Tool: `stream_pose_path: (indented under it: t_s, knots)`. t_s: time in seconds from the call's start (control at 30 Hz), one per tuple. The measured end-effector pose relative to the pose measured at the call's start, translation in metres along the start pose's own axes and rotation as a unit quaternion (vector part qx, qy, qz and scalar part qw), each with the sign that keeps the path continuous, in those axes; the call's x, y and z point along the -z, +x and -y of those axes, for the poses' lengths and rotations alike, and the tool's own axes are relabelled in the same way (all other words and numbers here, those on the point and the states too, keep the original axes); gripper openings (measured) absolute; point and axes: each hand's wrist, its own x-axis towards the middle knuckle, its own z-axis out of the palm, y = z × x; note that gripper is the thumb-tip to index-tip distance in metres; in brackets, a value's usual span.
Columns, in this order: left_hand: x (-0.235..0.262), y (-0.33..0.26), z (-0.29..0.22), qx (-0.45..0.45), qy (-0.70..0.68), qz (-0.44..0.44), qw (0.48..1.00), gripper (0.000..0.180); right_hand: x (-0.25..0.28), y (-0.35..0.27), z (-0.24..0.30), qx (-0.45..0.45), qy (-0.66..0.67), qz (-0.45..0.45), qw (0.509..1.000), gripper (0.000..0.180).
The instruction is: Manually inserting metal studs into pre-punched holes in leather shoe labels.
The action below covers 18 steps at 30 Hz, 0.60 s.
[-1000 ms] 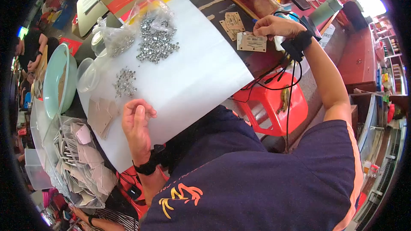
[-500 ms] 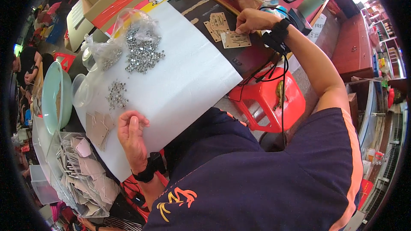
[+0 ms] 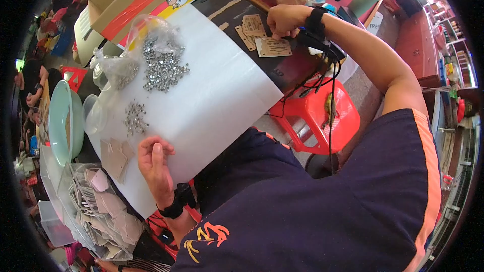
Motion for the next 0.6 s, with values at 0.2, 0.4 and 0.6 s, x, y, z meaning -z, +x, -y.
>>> stream_pose_path:
  t_s: [0.2, 0.4, 0.6]
  knots:
    - [0.005, 0.0, 0.007, -0.003, -0.015, -0.002, 1.0, 0.016, -0.009, -0.013, 0.003, 0.026, -0.008, -0.043, 0.999, 0.018]
    - [0.008, 0.0, 0.006, -0.002, -0.041, 0.006, 0.999, 0.015, -0.033, -0.04, -0.019, 0.086, 0.035, -0.18, 0.979, 0.031]
    - [0.006, 0.0, 0.006, -0.007, -0.054, 0.002, 0.999, 0.013, -0.079, -0.072, -0.009, -0.004, 0.051, -0.293, 0.955, 0.047]
